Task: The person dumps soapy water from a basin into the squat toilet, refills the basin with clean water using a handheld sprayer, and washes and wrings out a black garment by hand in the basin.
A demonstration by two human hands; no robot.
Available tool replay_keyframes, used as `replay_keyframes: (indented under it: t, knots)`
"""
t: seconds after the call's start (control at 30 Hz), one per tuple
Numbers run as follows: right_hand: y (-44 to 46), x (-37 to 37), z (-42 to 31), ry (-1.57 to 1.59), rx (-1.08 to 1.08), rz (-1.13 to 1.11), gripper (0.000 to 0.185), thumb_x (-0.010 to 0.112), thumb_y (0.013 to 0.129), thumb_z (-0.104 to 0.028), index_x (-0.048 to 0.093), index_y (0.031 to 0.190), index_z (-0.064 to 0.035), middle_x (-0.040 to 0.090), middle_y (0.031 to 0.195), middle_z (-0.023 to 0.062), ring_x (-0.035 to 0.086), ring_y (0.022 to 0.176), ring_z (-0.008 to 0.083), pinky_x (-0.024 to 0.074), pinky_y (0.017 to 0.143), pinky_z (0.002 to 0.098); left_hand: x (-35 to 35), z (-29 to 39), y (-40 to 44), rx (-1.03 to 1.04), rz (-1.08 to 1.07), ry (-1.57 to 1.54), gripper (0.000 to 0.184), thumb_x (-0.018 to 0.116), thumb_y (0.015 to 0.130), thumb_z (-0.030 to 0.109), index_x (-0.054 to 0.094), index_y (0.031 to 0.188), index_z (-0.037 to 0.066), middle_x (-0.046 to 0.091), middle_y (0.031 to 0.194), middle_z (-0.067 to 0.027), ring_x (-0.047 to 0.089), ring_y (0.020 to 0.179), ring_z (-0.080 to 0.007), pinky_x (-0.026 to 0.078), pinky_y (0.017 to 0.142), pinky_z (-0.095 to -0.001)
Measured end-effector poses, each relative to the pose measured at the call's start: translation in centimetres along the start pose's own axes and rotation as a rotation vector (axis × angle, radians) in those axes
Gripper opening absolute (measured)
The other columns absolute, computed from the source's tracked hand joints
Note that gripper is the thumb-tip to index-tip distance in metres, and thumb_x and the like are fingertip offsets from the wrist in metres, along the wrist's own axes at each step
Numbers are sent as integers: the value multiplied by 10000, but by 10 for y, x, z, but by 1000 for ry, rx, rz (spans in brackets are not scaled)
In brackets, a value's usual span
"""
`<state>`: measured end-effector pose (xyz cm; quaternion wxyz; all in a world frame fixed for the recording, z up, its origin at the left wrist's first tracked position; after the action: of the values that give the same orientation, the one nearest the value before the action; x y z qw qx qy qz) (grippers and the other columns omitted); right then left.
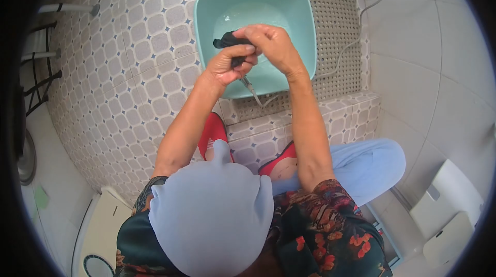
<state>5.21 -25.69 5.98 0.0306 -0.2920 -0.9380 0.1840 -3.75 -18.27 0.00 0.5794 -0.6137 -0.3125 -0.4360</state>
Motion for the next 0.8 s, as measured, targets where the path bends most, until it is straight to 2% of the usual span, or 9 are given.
replay_keyframes:
  t: [0.13,0.2,0.27,0.33,0.47,0.67,0.7,0.73,0.8]
  knots:
    - [5,-27,2,266,-187,118,497,559,871,-322,501,1253,-8,598,1159,126,551,1053,207,408,928,346,15,-18,-7,-149,-131,10,304,660,759,4,531,1034,-3,578,903,-122,549,666,-106,327,367,-111]
    - [5,-27,6,238,-220,13,574,570,856,-341,442,1307,-10,505,1288,163,508,1144,262,402,959,393,35,-28,-16,-192,-52,-5,311,648,769,-1,527,1055,-23,589,903,-148,596,700,-131,362,364,-117]
    - [-3,-3,0,641,-119,-379,778,618,773,-489,398,1339,-2,437,1345,208,442,1225,355,356,1014,462,42,-41,-15,-269,-126,-63,292,642,788,22,525,1052,-26,595,875,-144,585,638,-105,343,333,-120]
    - [-10,-2,-11,670,-123,-445,703,633,786,-406,428,1320,1,491,1294,210,471,1195,385,386,988,477,45,-49,-18,-321,-210,-103,261,659,791,65,527,1000,-21,563,809,-95,506,551,-59,314,322,-120]
    - [-14,-6,-21,355,52,-430,340,543,841,-83,593,1167,0,654,1015,128,610,805,167,511,761,285,46,-62,-21,-503,-173,-64,187,679,786,104,532,864,17,501,711,-36,423,486,-32,276,313,-125]
    - [-6,1,-24,65,58,-121,395,400,840,-9,621,1162,-70,580,854,11,483,613,58,432,562,197,38,-47,-1,-84,113,670,174,674,729,74,502,709,99,418,555,33,346,388,-35,198,306,-207]
    - [-4,2,-24,31,28,-67,423,361,831,5,618,1161,-60,564,868,14,485,588,61,434,553,205,31,-45,5,-63,113,753,136,657,715,75,533,768,54,505,644,1,466,479,-79,331,378,-256]
    - [-1,4,-22,30,24,-68,423,361,831,5,618,1161,-60,564,868,14,485,588,61,434,553,205,33,-46,6,-60,113,755,136,657,715,75,533,768,54,505,644,1,466,479,-79,331,378,-256]
    - [3,2,-15,21,8,94,417,357,835,14,615,1156,-49,564,863,34,504,553,73,440,533,225,41,-37,6,336,267,1089,287,673,735,119,532,956,2,575,787,-27,571,680,-132,462,569,-283]
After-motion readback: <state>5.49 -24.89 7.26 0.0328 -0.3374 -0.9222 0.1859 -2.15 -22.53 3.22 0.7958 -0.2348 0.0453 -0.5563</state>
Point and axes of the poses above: each hand's wrist, its own y-axis towards the middle knuckle, its own x-axis out of the palm, z = x × y, the point moved 4 cm from there along y, towards the middle knuckle
